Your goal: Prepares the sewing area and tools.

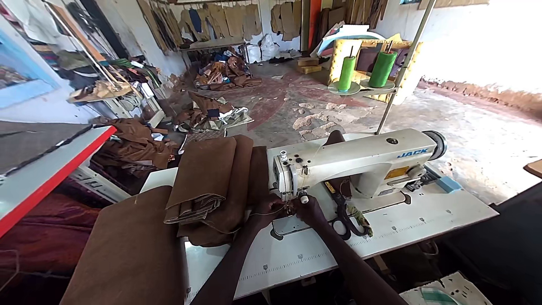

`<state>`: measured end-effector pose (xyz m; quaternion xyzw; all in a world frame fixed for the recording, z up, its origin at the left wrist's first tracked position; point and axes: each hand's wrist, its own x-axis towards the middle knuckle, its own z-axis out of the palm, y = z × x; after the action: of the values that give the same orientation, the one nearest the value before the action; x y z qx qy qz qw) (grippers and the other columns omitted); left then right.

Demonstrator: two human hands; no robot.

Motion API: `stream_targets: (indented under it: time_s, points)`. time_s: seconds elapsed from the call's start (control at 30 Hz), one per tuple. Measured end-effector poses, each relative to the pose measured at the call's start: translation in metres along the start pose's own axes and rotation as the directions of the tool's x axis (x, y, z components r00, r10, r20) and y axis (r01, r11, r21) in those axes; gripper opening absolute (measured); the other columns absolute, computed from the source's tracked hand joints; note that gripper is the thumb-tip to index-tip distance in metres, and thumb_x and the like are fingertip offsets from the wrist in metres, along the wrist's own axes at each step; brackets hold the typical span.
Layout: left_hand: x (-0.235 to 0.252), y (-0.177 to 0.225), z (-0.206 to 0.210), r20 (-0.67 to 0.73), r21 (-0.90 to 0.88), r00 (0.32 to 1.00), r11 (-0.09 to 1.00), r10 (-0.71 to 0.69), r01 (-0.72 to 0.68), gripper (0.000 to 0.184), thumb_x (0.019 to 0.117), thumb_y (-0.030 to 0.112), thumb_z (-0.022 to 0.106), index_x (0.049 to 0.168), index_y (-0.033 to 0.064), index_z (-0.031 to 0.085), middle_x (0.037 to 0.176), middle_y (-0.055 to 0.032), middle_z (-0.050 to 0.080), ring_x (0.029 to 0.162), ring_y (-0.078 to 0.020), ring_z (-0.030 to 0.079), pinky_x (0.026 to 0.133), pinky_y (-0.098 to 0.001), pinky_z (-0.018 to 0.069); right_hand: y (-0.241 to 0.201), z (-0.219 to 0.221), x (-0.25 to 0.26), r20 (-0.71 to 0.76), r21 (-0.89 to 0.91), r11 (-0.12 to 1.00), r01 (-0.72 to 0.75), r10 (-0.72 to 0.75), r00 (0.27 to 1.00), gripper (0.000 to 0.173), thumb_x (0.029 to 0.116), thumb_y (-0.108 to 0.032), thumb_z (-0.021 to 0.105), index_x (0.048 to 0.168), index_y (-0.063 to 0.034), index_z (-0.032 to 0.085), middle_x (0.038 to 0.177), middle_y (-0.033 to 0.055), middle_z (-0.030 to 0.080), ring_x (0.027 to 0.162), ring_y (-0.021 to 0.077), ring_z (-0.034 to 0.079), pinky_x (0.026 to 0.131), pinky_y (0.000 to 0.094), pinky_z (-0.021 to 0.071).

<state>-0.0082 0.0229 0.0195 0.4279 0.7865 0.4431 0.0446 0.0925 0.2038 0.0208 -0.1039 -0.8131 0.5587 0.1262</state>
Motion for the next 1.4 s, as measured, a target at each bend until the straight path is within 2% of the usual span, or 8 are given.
stream_targets:
  time_s: [0.33,0.47,0.6,0.7,0.83,1.1,1.27,1.4]
  points:
    - [-0.001,-0.006,0.001,-0.008,0.049,1.0,0.999,0.018,-0.018,0.014,0.0953,0.024,0.073,0.093,0.0099,0.074,0.09,-0.0001,0.068,0.08,-0.0086,0.064,0.077,-0.0305,0.0567,0.003,-0.001,0.003,0.076,-0.063,0.997,0.04,-0.035,0.997,0.016,0.097,-0.02,0.068,0.095,-0.0052,0.07,0.071,0.007,0.069,0.056,0.0174,0.065,0.058,0.039,0.0588]
    - [0.002,-0.004,0.011,0.0,0.053,1.0,0.998,0.014,-0.014,0.019,0.0926,0.024,0.076,0.103,0.0084,0.077,0.104,-0.0045,0.073,0.1,-0.0135,0.068,0.096,-0.0369,0.0559,0.006,-0.006,-0.003,0.047,-0.177,0.98,0.086,-0.079,0.996,0.019,0.0969,-0.024,0.068,0.105,-0.0078,0.074,0.089,0.0073,0.073,0.074,0.0186,0.07,0.073,0.044,0.0616]
    - [0.001,-0.004,0.013,0.026,0.098,0.997,0.992,0.075,-0.077,0.02,0.0965,0.023,0.069,0.107,0.0078,0.078,0.111,-0.0077,0.075,0.11,-0.0167,0.068,0.104,-0.037,0.0513,0.017,-0.002,-0.007,0.015,-0.228,0.961,0.156,-0.156,0.988,0.029,0.0963,-0.026,0.067,0.112,-0.0017,0.072,0.098,0.0143,0.074,0.088,0.0262,0.072,0.083,0.0537,0.0587]
    - [-0.002,0.013,0.006,0.052,0.103,0.999,0.994,0.014,-0.02,0.024,0.1,0.022,0.062,0.104,0.005,0.078,0.11,-0.0117,0.074,0.108,-0.0212,0.068,0.102,-0.0406,0.0499,0.019,-0.002,-0.006,0.052,-0.271,0.949,0.16,-0.151,0.987,0.039,0.0964,-0.028,0.064,0.115,0.0057,0.068,0.105,0.0267,0.07,0.095,0.0393,0.069,0.087,0.0636,0.0529]
    - [0.002,0.002,0.009,0.045,0.102,0.996,0.991,0.076,-0.081,0.027,0.0999,0.027,0.062,0.101,0.0056,0.078,0.102,-0.0109,0.074,0.101,-0.0209,0.069,0.097,-0.0383,0.0507,0.029,0.003,0.004,0.035,-0.285,0.949,0.138,-0.133,0.99,0.042,0.0965,-0.032,0.062,0.118,0.0042,0.067,0.108,0.0225,0.07,0.101,0.0332,0.069,0.092,0.0568,0.0527]
    - [0.004,-0.005,0.012,0.085,0.146,0.994,0.986,0.072,-0.084,0.034,0.101,0.035,0.058,0.101,0.006,0.076,0.1,-0.0125,0.071,0.1,-0.0234,0.067,0.095,-0.0401,0.0497,0.03,0.004,0.001,-0.024,-0.325,0.938,0.119,-0.134,0.991,0.039,0.0962,-0.031,0.061,0.113,0.0028,0.069,0.102,0.0234,0.071,0.095,0.0365,0.069,0.088,0.0614,0.0511]
    - [0.006,-0.009,0.022,0.052,0.172,0.998,0.984,0.043,-0.052,0.038,0.0981,0.04,0.063,0.097,0.0033,0.075,0.096,-0.0137,0.071,0.096,-0.0261,0.067,0.093,-0.0436,0.0498,0.023,0.004,-0.007,-0.104,-0.314,0.949,-0.002,-0.032,0.994,0.048,0.0922,-0.039,0.068,0.114,0.0038,0.069,0.107,0.02,0.072,0.102,0.0308,0.069,0.094,0.053,0.0515]
    - [0.01,-0.004,0.021,0.092,0.145,0.995,0.989,-0.04,0.027,0.037,0.0951,0.04,0.068,0.102,0.005,0.075,0.102,-0.0111,0.072,0.098,-0.0235,0.068,0.093,-0.0443,0.0516,0.045,0.005,0.003,-0.148,-0.356,0.934,0.046,-0.105,0.983,0.044,0.0925,-0.04,0.065,0.108,0.0007,0.071,0.102,0.0202,0.072,0.098,0.034,0.069,0.091,0.0568,0.0527]
